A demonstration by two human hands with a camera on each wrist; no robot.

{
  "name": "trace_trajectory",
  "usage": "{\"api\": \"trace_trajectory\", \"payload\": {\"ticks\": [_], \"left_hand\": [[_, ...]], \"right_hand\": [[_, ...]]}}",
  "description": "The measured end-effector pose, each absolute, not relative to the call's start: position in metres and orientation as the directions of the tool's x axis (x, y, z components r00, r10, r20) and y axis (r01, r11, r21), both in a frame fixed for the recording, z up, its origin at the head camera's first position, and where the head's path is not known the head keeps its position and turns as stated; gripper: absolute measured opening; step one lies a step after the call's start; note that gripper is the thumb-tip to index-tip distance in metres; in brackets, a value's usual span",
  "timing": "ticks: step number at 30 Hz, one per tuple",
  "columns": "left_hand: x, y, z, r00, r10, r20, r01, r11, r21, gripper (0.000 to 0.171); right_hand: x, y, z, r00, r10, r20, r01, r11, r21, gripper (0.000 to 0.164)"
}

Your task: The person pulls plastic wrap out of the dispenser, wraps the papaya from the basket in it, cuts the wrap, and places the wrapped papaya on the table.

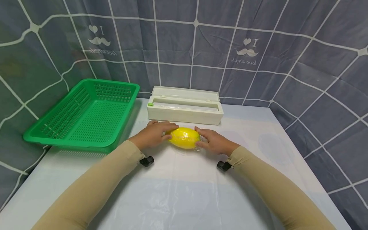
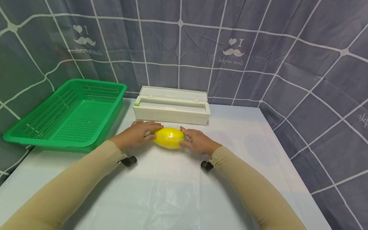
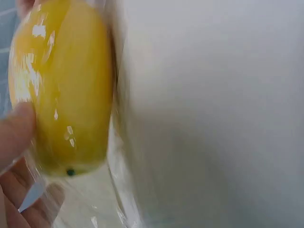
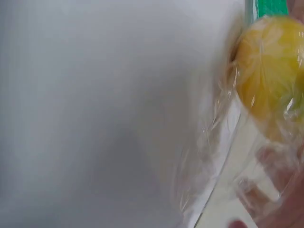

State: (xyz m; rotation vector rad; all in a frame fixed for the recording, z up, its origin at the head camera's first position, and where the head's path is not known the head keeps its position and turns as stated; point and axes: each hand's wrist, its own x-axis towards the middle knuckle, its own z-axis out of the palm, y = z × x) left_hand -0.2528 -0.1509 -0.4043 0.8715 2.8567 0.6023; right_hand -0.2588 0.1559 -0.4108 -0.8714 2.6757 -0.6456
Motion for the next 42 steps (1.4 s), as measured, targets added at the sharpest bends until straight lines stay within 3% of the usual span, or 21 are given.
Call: {"api": "trace_trajectory", "payload": {"ticks": [3, 8, 17, 26, 28, 34, 39, 42], "left_hand": [[-0.25, -0.146, -0.405, -0.836, 0.547, 0.037, 0.52, 0.769, 0.373, 0.053], [-0.246, -0.141, -0.404, -0.857, 0.515, 0.006, 0.486, 0.805, 0.339, 0.054], [-0.246, -0.137, -0.408, -0.857, 0.513, -0.057, 0.476, 0.828, 0.298, 0.061], [-0.251, -0.143, -0.412, -0.849, 0.524, -0.059, 0.46, 0.79, 0.406, 0.058], [-0.253, -0.144, -0.412, -0.847, 0.528, -0.064, 0.456, 0.784, 0.42, 0.057], [-0.257, -0.141, -0.415, -0.882, 0.472, 0.002, 0.406, 0.756, 0.514, 0.049], [-0.26, -0.126, -0.418, -0.912, 0.39, 0.127, 0.392, 0.738, 0.55, 0.047], [-0.26, -0.118, -0.416, -0.936, 0.327, 0.13, 0.338, 0.733, 0.59, 0.046]], "right_hand": [[-0.253, 0.153, -0.409, -0.808, -0.589, 0.004, -0.543, 0.742, -0.394, 0.082], [-0.244, 0.147, -0.405, -0.752, -0.654, 0.076, -0.652, 0.723, -0.227, 0.074], [-0.25, 0.147, -0.41, -0.799, -0.6, 0.037, -0.573, 0.741, -0.349, 0.07], [-0.254, 0.144, -0.41, -0.748, -0.658, 0.09, -0.655, 0.709, -0.261, 0.061], [-0.254, 0.144, -0.411, -0.76, -0.647, 0.063, -0.632, 0.711, -0.309, 0.058], [-0.255, 0.141, -0.414, -0.865, -0.502, 0.016, -0.385, 0.642, -0.663, 0.046], [-0.256, 0.133, -0.417, -0.927, -0.369, 0.067, -0.3, 0.619, -0.726, 0.04], [-0.256, 0.13, -0.418, -0.948, -0.312, 0.064, -0.25, 0.605, -0.756, 0.043]]}}
